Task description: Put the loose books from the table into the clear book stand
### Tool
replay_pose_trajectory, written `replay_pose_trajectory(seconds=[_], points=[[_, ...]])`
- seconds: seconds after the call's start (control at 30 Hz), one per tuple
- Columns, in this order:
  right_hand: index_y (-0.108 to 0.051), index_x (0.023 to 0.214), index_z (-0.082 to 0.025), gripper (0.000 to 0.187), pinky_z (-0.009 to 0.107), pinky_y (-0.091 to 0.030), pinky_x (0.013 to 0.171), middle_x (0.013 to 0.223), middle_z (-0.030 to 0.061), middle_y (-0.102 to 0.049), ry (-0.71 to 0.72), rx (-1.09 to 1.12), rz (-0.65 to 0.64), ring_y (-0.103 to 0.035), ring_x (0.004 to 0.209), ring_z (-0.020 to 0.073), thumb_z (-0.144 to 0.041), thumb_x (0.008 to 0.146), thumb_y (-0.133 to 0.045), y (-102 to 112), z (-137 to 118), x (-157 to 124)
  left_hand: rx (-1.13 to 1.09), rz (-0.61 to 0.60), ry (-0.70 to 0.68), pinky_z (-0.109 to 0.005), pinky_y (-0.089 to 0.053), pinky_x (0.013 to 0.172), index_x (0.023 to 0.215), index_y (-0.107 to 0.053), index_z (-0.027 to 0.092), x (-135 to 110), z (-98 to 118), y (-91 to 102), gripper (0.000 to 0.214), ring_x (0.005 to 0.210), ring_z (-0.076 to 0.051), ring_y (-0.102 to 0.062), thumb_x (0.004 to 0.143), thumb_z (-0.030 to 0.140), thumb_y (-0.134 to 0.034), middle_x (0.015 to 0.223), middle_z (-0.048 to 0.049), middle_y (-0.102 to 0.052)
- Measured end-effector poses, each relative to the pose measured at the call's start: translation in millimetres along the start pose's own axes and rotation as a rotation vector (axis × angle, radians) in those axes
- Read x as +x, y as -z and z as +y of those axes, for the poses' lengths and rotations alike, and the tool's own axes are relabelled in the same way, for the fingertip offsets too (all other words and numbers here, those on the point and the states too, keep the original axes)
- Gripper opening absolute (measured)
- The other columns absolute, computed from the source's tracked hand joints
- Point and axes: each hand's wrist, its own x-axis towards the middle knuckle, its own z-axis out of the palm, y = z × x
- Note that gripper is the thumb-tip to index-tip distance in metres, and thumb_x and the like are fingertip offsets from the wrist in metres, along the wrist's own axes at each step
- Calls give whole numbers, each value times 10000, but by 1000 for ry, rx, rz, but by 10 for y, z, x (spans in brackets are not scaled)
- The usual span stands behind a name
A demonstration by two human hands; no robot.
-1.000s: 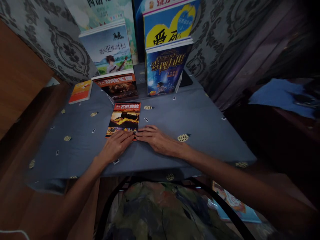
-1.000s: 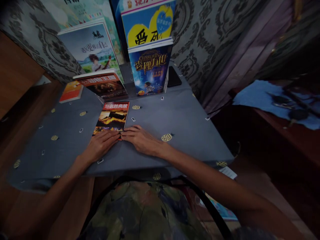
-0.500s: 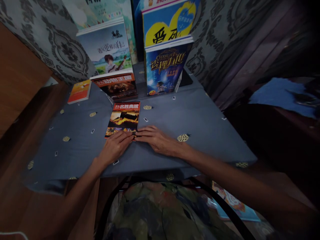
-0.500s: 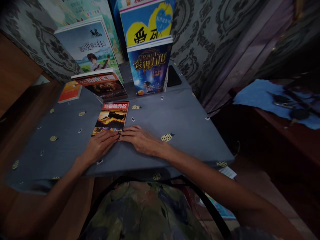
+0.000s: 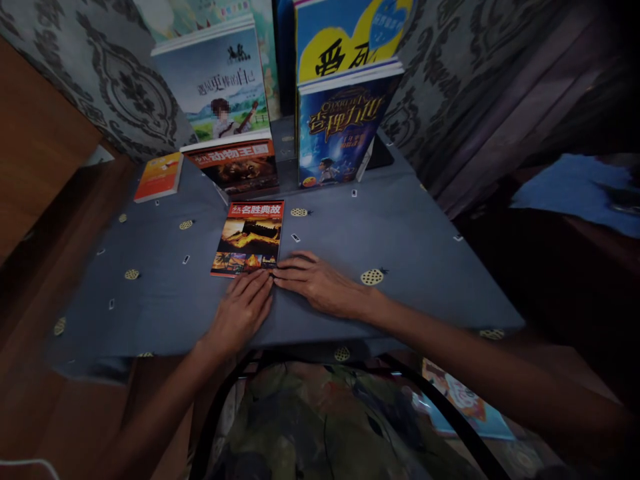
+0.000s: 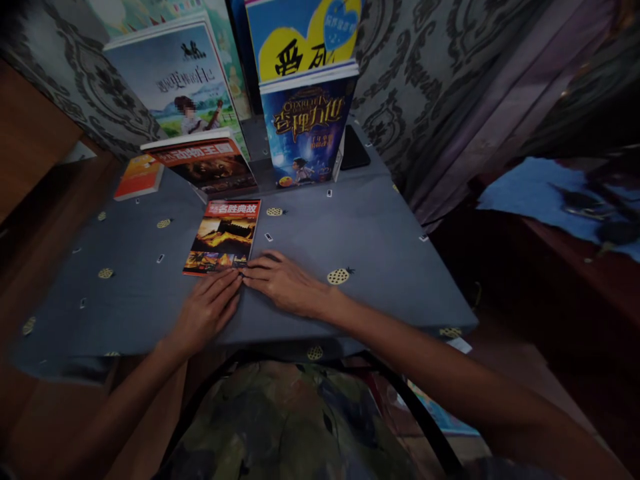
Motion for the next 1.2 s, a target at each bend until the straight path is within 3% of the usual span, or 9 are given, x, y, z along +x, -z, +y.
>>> replay_pose_trajectory(seconds=[0.3, 0.8, 0.97, 1.07, 1.2], points=[[-621, 1321, -200, 432, 491, -355, 1130, 1359, 71, -662, -9, -36, -36, -509, 1338, 240, -68, 925, -509, 14, -28, -7, 50, 27, -1, -465, -502, 993, 1281, -614, 166, -32, 7, 11, 339, 1111, -254, -654, 968, 155, -484, 1214, -115, -716], [-629, 1315, -194, 479, 458, -395, 1098, 1246, 84, -722, -15, 41, 14, -589, 1219, 224, -23, 889, -494, 27, -61, 14, 32, 70, 75, -417, -554, 880, 1216, -653, 163, -55, 84, -15, 306, 1051, -249, -648, 972, 173, -469, 1134, -125, -722], [-653, 1281, -199, 405, 447, -427, 1071, 1329, 118, -667, -187, 62, 60, -595, 1219, 224, -80, 934, -481, 40, -35, 85, -8, 85, 188, -416, -534, 907, 1190, -654, 173, 10, -209, 6, 274, 1063, -235, -635, 990, 213, -471, 1170, -118, -701], [-656, 1271, -169, 336, 495, -416, 1076, 1347, 154, -643, -316, 0, 64, -563, 1255, 257, -186, 988, -475, 59, -7, 229, 77, 52, 343, -467, -518, 910, 1259, -616, 172, 58, -511, -67, 327, 1202, -304, -582, 981, 305, -505, 1311, -154, -639], [-634, 1297, -140, 348, 509, -435, 1048, 1388, 169, -601, -484, -73, 46, -550, 1238, 290, -237, 1000, -478, 54, 60, 462, 65, 26, 482, -467, -493, 936, 1327, -570, 197, 136, -823, -201, 399, 1184, -300, -591, 967, 358, -510, 1367, -172, -595]])
